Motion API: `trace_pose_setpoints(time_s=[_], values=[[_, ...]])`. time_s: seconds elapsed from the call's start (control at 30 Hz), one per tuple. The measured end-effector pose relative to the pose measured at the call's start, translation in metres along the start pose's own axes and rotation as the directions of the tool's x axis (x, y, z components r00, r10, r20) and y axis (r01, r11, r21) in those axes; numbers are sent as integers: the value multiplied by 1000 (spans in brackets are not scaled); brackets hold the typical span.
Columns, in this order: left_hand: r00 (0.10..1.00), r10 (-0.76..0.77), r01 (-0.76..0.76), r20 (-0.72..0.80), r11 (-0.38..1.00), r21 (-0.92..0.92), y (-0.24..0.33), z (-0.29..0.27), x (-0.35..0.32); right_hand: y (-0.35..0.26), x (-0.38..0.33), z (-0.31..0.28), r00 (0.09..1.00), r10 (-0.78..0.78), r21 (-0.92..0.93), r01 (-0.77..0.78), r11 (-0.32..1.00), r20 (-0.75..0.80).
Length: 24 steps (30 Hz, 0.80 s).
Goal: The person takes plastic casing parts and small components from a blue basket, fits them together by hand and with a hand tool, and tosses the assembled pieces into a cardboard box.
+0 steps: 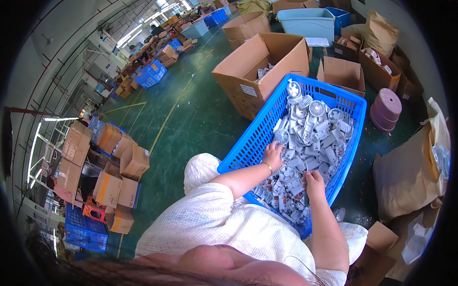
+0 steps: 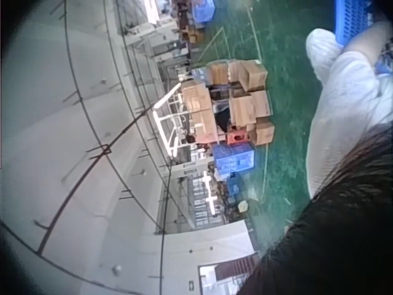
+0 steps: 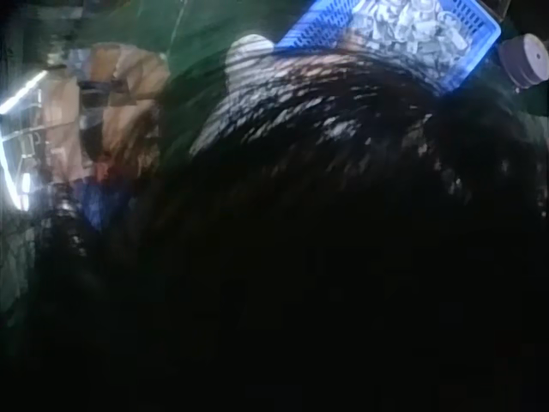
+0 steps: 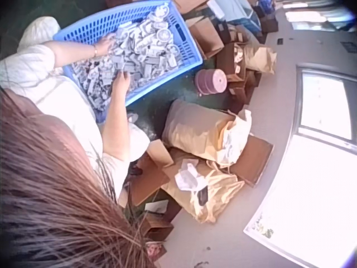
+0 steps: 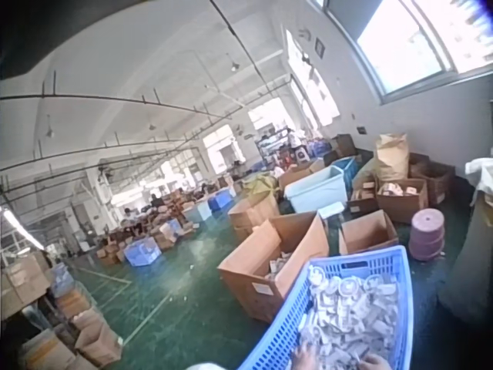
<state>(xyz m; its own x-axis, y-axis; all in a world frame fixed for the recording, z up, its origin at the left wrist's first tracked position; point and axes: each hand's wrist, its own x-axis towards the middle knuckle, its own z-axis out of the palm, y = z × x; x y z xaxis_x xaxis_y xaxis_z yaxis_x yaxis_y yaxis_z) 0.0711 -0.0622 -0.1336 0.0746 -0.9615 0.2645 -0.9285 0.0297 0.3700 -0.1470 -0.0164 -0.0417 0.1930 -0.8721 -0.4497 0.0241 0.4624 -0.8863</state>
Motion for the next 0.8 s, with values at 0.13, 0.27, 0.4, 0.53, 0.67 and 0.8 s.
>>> trace_pose_setpoints(time_s=[0.13, 0.27, 0.4, 0.53, 0.67, 0.8], values=[[930, 84, -165, 358, 965, 203, 13, 19, -12, -4, -6, 4, 999, 8, 36, -10, 999, 36], [589, 265, -332, 764, 941, -70, 62, 39, -40, -1, -2, 3, 998, 35, 75, -38, 996, 47], [227, 465, -541, 856, 791, -286, 92, 70, -66, -13, -12, 1, 995, 96, 84, -97, 992, 12], [156, 635, -688, 756, 619, -378, 85, 83, -79, -10, -11, 3, 988, 135, 127, -144, 981, 79], [173, 623, -610, 763, 676, -414, 86, 84, -74, -10, -14, 3, 978, 166, 217, -190, 957, 127], [207, 607, -538, 768, 726, -429, 84, 82, -70, -12, -15, 5, 967, 205, 256, -239, 937, 153]])
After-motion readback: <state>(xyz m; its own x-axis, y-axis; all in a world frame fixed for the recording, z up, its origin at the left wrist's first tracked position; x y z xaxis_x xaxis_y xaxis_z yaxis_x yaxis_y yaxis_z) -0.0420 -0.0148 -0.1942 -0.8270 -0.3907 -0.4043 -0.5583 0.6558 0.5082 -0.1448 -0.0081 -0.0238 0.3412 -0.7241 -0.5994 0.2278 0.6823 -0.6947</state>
